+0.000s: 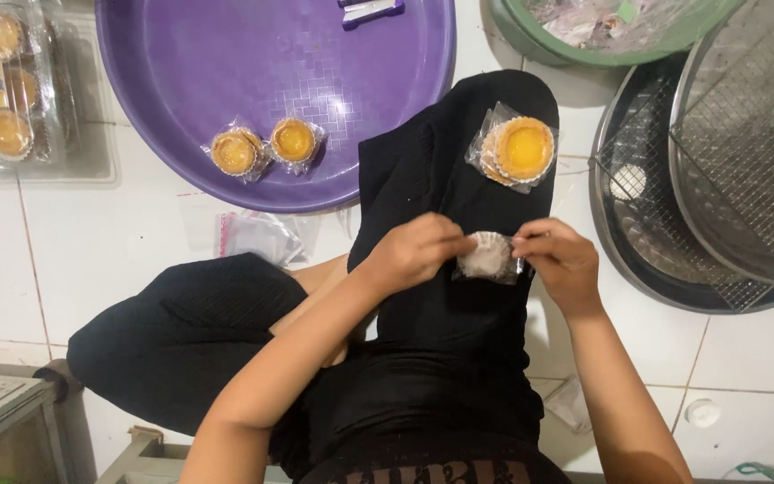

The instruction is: Individually packaging egg tarts into plastic bags and sealing them using a stapler.

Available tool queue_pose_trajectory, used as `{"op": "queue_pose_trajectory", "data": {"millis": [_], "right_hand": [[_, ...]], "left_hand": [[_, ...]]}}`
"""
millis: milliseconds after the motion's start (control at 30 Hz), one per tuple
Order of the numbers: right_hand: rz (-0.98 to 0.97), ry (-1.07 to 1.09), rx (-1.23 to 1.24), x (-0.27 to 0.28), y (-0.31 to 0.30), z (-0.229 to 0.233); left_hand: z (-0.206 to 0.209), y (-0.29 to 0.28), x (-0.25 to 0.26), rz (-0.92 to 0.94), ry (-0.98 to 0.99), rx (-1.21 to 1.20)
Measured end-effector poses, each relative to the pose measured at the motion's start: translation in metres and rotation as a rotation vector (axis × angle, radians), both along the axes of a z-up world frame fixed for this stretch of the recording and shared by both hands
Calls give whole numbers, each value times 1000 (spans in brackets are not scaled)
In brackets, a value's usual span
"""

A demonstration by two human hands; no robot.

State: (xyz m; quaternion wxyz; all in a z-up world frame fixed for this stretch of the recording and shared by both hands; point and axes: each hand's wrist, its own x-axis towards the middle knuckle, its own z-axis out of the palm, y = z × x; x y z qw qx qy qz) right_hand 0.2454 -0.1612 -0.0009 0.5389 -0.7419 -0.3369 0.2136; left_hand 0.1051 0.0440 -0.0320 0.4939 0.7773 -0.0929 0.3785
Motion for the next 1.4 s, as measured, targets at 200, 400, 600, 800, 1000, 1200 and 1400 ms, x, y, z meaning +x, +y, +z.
{"op": "queue_pose_trajectory", "data": {"millis": [200, 400, 600, 800, 1000, 1200, 1400], "right_hand": [[73, -367, 86, -13, -2, 14], [-389, -14, 120, -1, 26, 45], [-458, 579, 144, 50, 69, 68], [-462, 637, -25, 56, 64, 62], [-461, 516, -64, 87, 70, 46], [-131, 142, -217, 72, 265, 52], [398, -578, 149, 54, 524, -56]], "left_hand": [[8, 10, -6, 33, -85, 380], [51, 7, 49, 237, 123, 220], [118, 50, 107, 353, 738, 551], [84, 24, 163, -76, 771, 1038], [63, 101, 135, -264, 615, 336], [-20, 302, 15, 554, 1091, 269], [-89, 356, -51, 737, 1568, 221]]}}
